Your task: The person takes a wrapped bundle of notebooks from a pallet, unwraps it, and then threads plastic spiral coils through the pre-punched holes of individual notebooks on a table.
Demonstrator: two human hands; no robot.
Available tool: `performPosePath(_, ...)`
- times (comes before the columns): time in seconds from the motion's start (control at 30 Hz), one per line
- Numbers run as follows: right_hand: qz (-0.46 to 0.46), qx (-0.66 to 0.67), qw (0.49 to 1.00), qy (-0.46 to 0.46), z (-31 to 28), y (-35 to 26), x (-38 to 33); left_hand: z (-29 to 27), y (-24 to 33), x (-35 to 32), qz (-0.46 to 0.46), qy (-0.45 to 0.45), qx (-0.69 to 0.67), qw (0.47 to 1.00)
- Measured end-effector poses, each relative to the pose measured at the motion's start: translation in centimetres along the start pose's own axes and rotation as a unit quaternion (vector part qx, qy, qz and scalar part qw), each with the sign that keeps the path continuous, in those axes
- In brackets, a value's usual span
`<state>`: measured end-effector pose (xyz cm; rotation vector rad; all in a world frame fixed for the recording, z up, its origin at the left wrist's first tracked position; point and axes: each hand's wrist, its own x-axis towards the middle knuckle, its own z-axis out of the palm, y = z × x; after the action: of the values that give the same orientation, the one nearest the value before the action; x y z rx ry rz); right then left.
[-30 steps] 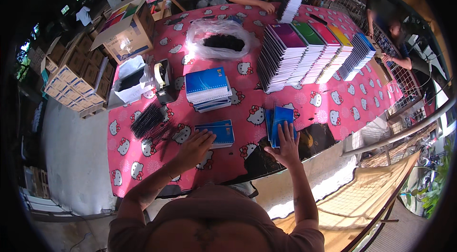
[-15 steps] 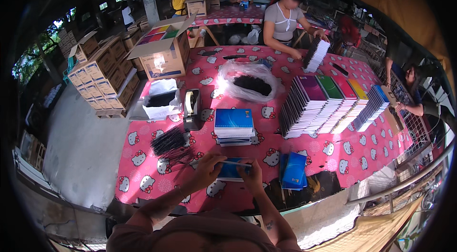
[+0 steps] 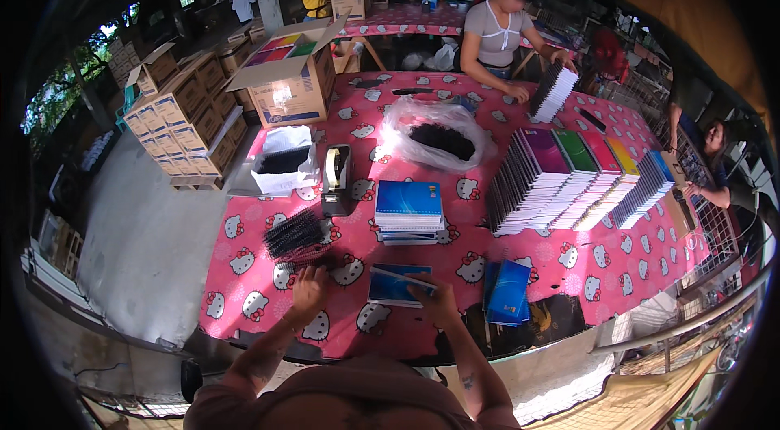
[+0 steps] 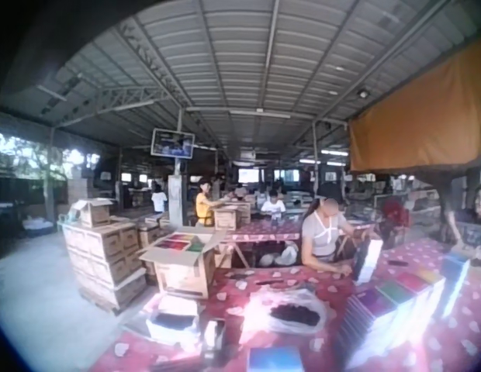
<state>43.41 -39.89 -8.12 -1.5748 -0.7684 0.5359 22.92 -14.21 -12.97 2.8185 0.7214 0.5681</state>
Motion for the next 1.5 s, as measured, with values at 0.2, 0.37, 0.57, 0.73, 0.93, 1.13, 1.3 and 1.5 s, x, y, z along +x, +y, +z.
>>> performPosePath(0.2,0.055,0.048,0.997,0.005,-0.5,1.3,0.2,-0.7,1.3,0.3,0.018,0.003,0.007,1.000)
performPosePath(0.37,0.030,0.039,0.999,0.014,-0.4,1.2,0.4,-0.8,-0.1,0.3,0.003,0.030,-0.012,0.999)
performPosePath(0.57,0.026,0.032,0.999,0.015,-0.3,0.4,-0.1,-2.6,0.3,0.8,-0.070,-0.011,-0.040,0.997)
performPosePath(0.73,0.028,0.003,0.999,0.015,-0.3,-0.5,0.0,-2.4,0.8,1.5,-0.077,0.044,-0.073,0.993)
performPosePath(0.93,0.044,0.030,0.999,0.008,-0.4,0.4,0.3,-0.2,-2.0,2.1,-0.139,-0.009,-0.285,0.948)
performPosePath(1.13,0.052,0.043,0.997,0.026,-0.3,1.2,-0.1,-2.2,-2.8,2.7,-0.359,-0.219,-0.586,0.693)
performPosePath(1.3,0.068,0.060,0.995,0.028,0.0,0.4,-0.1,-3.3,-3.1,2.5,-0.363,-0.276,-0.684,0.569)
performPosePath(1.5,0.038,-0.032,0.999,0.009,-0.6,-0.3,0.3,-7.1,5.5,4.2,-0.148,-0.145,-0.607,0.767)
